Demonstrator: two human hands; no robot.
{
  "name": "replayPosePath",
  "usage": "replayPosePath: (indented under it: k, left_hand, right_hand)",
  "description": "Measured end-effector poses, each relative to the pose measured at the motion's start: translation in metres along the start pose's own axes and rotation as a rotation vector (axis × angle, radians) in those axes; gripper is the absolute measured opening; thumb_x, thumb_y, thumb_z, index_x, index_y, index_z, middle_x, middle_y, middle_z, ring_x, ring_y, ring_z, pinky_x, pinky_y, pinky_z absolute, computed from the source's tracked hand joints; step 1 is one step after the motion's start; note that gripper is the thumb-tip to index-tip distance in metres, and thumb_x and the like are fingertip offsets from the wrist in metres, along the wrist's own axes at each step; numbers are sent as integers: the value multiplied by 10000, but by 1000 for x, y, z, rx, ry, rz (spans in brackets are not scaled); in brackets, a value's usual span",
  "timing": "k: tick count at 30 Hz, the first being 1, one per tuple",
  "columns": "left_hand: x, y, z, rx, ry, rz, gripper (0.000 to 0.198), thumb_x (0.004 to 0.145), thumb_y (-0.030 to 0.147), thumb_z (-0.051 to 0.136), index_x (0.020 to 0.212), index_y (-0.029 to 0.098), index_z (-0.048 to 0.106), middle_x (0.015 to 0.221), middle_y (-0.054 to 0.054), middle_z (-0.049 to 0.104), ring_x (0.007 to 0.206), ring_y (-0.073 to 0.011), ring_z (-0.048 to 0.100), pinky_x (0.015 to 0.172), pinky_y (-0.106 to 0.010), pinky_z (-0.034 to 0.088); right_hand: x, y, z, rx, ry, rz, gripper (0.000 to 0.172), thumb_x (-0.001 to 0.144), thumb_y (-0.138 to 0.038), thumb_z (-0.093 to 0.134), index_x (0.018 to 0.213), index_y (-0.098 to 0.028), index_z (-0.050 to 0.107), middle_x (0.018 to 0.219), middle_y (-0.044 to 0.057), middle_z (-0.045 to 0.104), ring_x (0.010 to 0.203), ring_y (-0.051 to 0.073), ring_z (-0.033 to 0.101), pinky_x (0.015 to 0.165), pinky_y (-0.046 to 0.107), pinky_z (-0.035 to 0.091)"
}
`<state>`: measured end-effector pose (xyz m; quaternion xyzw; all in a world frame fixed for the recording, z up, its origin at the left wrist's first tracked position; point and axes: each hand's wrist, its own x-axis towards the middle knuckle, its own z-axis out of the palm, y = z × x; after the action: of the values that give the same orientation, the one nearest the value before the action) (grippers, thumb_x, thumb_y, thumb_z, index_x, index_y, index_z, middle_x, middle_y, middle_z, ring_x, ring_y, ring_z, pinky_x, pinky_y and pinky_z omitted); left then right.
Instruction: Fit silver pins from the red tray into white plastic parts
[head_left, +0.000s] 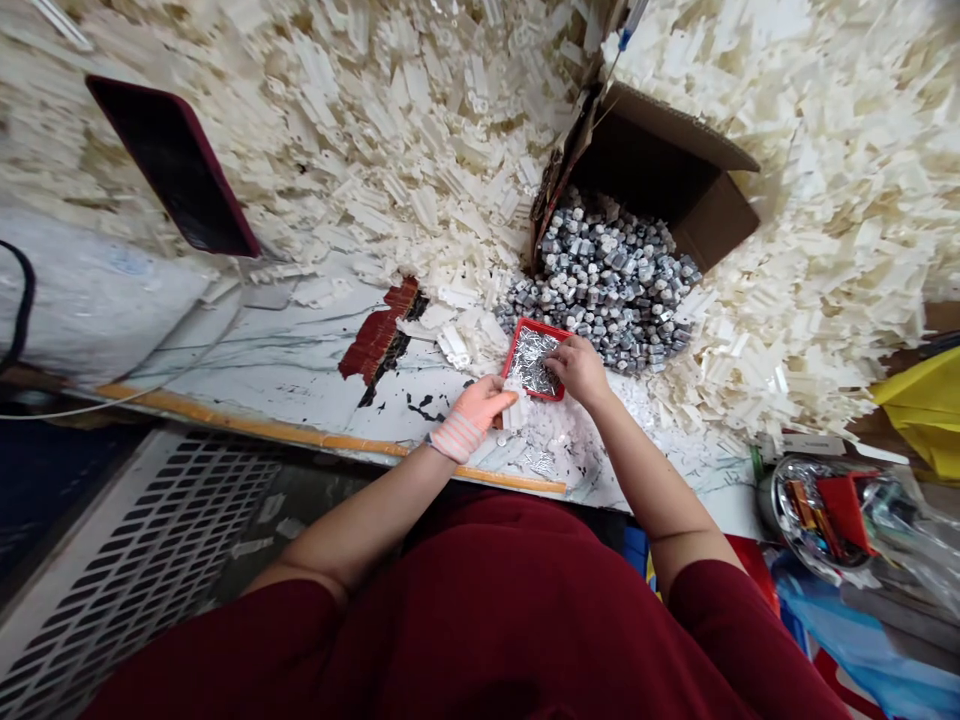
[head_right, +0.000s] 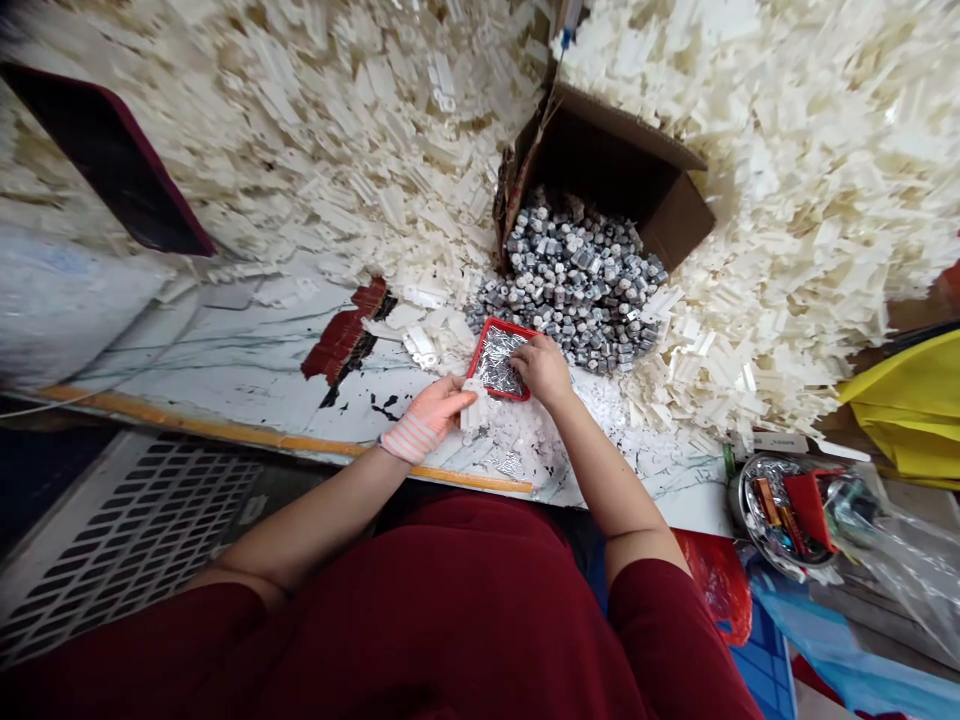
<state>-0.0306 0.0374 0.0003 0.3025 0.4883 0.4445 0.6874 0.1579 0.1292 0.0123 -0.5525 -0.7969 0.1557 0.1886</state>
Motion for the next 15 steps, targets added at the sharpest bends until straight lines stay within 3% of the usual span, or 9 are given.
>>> replayPosePath:
  k: [4, 9, 12, 15]
  left_hand:
    - [2, 1, 5, -35, 0, -16, 273, 662, 310, 704, 830, 180, 534, 618, 39, 585, 504, -110, 557, 453, -210, 426]
    - [-5, 6, 14, -76, 3, -32, 295, 627, 283, 710, 832, 176, 525, 632, 30, 605, 525, -130, 586, 472, -238, 475]
    - [-11, 9, 18, -68, 12, -19, 309, 611, 254, 711, 825, 177, 501, 621, 34, 605, 502, -125, 577, 463, -240, 477]
    - [-16, 11, 21, -57, -2, -2, 311, 614, 236, 707, 811, 188, 472, 594, 48, 593, 483, -121, 571, 455, -235, 472]
  right_hand:
    - [-12, 1, -2, 374, 41, 131, 156, 757, -334, 704, 719, -184, 687, 803, 44, 643, 806, 183, 576, 780, 345, 470]
    - [-37, -17, 2, 989, -64, 326, 340, 676, -468, 734, 844, -184, 651, 720, -11, 642, 636, 124, 578, 653, 301, 504]
    - [-47, -31, 2, 1058, -61, 330, 349, 622, -418, 782, 838, -189, 631, 725, -13, 648, 656, 126, 605, 681, 302, 519]
    - [-51, -41, 0, 985, -38, 283, 307, 641, -390, 759, 835, -198, 618, 732, -5, 648, 652, 131, 600, 669, 297, 520]
